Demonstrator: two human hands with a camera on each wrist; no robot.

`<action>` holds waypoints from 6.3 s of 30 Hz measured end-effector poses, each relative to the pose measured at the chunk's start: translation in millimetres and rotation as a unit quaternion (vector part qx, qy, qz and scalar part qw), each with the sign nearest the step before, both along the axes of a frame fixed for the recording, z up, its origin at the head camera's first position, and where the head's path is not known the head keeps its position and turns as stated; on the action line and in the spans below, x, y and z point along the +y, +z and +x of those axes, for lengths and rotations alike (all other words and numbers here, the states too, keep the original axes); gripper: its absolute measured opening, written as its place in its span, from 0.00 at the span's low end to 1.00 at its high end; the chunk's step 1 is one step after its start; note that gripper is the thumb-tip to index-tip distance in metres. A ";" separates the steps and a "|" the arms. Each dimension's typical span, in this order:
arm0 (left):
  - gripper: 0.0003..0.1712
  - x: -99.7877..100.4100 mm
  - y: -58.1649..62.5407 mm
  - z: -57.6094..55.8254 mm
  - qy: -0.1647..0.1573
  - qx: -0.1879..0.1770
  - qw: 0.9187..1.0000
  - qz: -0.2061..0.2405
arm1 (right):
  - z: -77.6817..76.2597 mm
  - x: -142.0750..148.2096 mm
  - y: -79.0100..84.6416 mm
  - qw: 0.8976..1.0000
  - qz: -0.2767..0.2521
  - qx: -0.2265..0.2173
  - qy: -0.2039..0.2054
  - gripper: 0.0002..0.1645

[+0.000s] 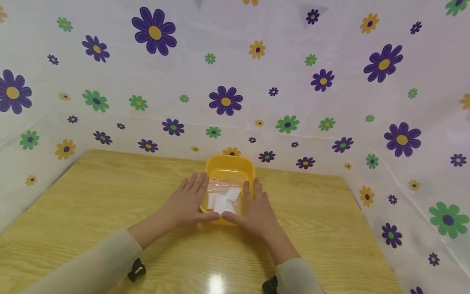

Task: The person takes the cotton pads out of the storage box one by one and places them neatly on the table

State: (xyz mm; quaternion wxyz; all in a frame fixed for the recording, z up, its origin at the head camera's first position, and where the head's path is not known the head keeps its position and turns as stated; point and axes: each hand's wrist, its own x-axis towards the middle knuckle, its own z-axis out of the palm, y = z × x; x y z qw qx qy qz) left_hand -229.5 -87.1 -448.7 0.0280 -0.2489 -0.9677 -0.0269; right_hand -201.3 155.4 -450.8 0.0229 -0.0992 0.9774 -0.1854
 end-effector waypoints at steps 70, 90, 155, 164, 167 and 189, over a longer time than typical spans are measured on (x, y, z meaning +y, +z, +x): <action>0.73 -91.2 9.1 -1.2 0.008 -0.013 1.000 0.017 | -13.6 -89.8 1.6 0.999 0.000 0.029 0.042 0.74; 0.73 -117.8 6.7 -6.9 0.004 -0.016 1.000 0.006 | -16.2 -114.6 -0.9 0.999 0.002 0.031 0.039 0.75; 0.76 -114.8 8.7 5.5 0.065 -0.046 0.993 0.089 | -22.9 -144.5 38.9 0.700 -0.675 -0.218 -0.081 0.49; 0.75 -111.8 5.3 6.4 0.058 -0.040 0.993 0.094 | -30.2 -143.9 31.8 0.577 -0.757 -0.290 -0.100 0.52; 0.74 -111.5 5.0 7.9 0.058 -0.041 0.993 0.094 | -28.5 -139.9 30.5 0.563 -0.759 -0.315 -0.083 0.54; 0.75 -99.7 10.0 3.3 0.064 -0.054 0.991 0.104 | -27.2 -138.8 39.4 0.762 -0.580 -0.288 0.009 0.39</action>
